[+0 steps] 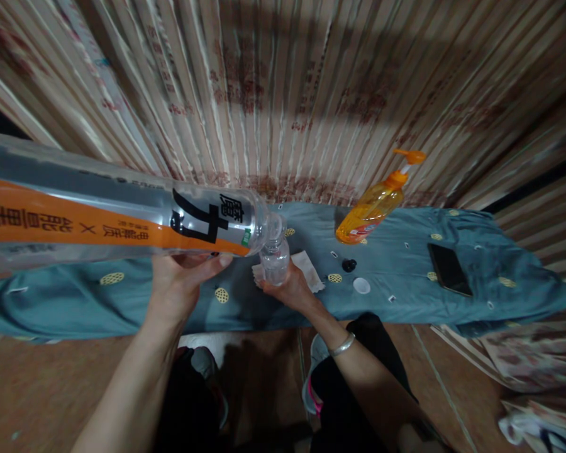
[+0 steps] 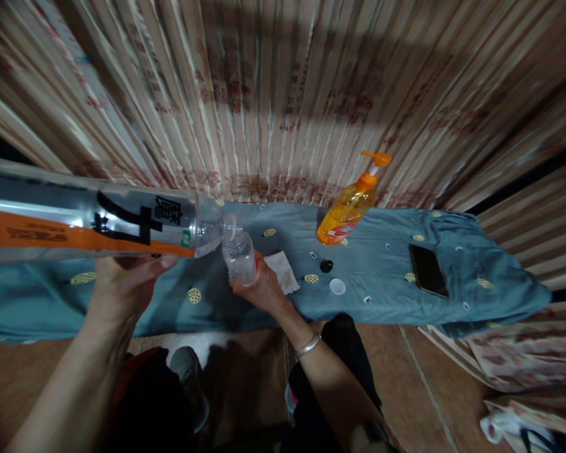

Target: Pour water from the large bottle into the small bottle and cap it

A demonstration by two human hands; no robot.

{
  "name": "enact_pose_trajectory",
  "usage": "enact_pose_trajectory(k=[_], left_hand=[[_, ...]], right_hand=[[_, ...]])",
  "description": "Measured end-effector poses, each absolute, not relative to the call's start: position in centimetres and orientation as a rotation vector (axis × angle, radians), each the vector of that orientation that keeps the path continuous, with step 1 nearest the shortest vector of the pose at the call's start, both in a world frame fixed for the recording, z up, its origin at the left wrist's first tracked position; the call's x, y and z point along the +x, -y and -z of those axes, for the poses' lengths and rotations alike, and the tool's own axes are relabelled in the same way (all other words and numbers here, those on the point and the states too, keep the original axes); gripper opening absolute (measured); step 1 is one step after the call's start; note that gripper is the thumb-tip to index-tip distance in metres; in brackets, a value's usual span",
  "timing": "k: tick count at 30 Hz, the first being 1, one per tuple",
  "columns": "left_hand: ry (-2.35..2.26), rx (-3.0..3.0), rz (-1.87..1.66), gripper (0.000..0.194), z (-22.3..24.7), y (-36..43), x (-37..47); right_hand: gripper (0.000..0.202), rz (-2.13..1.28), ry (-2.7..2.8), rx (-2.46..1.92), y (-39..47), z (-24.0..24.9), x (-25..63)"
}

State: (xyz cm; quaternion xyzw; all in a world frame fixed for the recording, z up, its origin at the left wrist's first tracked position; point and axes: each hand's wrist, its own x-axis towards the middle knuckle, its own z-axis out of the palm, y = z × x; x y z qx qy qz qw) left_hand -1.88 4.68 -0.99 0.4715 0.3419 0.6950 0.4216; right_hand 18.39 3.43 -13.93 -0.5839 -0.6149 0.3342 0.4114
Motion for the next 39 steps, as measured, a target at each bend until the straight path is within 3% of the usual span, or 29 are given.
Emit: enact_pose_trajectory(k=[11, 17, 23, 27, 39], left_hand=[[-0.867, 1.219, -1.722, 0.039, 0.7, -4.5, -1.7], [-0.836, 1.160, -1.744, 0.057, 0.3, -4.5, -1.6], [-0.863, 1.215, -1.734, 0.052, 0.7, -4.6, -1.7], [-0.844, 1.224, -1.749, 0.062, 0.6, -4.6, -1.7], [-0.845, 1.157, -1.735, 0.063, 0.0, -4.3, -1.4]], right_hand=[[0.074, -0.860, 1.537, -1.449, -3.5, 13.9, 18.4], [0.074, -0.852, 1.528, -1.447, -3.5, 13.9, 18.4], [0.076, -0.861, 1.539, -1.476, -3.3, 13.3, 18.3], [0.079, -0.862, 1.530, -1.470, -3.3, 13.3, 18.3], [0.079, -0.841, 1.534, -1.485, -3.4, 13.7, 18.3]])
